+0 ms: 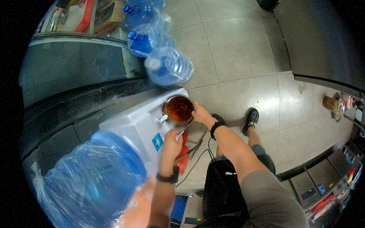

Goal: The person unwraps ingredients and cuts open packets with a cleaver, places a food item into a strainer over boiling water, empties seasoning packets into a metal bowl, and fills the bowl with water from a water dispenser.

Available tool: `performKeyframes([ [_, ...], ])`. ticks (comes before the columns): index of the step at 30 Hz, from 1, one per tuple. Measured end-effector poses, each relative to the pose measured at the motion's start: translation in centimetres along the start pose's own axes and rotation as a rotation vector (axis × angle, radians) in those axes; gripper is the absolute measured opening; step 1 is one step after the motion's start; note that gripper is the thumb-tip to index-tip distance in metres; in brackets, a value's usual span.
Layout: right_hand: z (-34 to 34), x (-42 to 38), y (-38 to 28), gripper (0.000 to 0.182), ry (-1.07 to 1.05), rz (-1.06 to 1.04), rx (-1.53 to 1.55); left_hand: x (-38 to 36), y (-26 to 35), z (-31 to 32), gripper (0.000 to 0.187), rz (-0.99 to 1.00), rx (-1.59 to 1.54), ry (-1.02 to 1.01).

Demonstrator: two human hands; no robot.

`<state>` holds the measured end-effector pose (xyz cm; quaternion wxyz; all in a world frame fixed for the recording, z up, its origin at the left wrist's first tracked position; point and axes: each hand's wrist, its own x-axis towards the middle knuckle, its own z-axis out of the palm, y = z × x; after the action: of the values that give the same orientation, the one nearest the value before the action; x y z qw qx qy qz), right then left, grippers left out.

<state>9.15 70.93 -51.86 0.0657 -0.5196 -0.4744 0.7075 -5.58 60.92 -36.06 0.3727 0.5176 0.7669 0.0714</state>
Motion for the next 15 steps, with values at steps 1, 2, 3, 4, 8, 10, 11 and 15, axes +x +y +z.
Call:
performKeyframes([
  [1, -0.1, 0.0, -0.1, 0.063, 0.001, -0.005, -0.006, 0.0, -0.1, 0.1, 0.028, 0.006, 0.012, -0.002],
  [2, -0.1, 0.0, -0.1, 0.063, 0.002, -0.010, -0.012, 0.0, -0.2, 0.2, 0.028, 0.005, 0.012, -0.003],
  [3, -0.1, 0.1, 0.0, 0.063, 0.002, -0.009, -0.012, 0.0, -0.1, 0.3, 0.028, 0.011, 0.018, 0.014],
  [4, 0.0, 0.3, 0.2, 0.063, -0.002, -0.007, -0.015, 0.1, 0.0, 0.4, 0.028, 0.016, 0.025, 0.031],
  [8, 0.0, 0.1, 0.2, 0.063, 0.016, -0.031, 0.039, 0.2, 0.4, 0.1, 0.028, 0.007, 0.046, 0.016],
  [10, -0.2, -0.1, -0.1, 0.063, 0.013, -0.019, 0.015, 0.3, 0.5, 0.1, 0.029, -0.005, 0.053, -0.001],
  [11, -0.4, -0.1, -0.3, 0.063, 0.011, -0.008, -0.010, 0.4, 0.6, 0.2, 0.029, -0.004, 0.053, -0.002],
  [15, -0.2, 0.5, 0.6, 0.063, 0.035, -0.043, -0.063, 0.4, 1.0, 0.3, 0.030, -0.029, 0.067, -0.010],
])
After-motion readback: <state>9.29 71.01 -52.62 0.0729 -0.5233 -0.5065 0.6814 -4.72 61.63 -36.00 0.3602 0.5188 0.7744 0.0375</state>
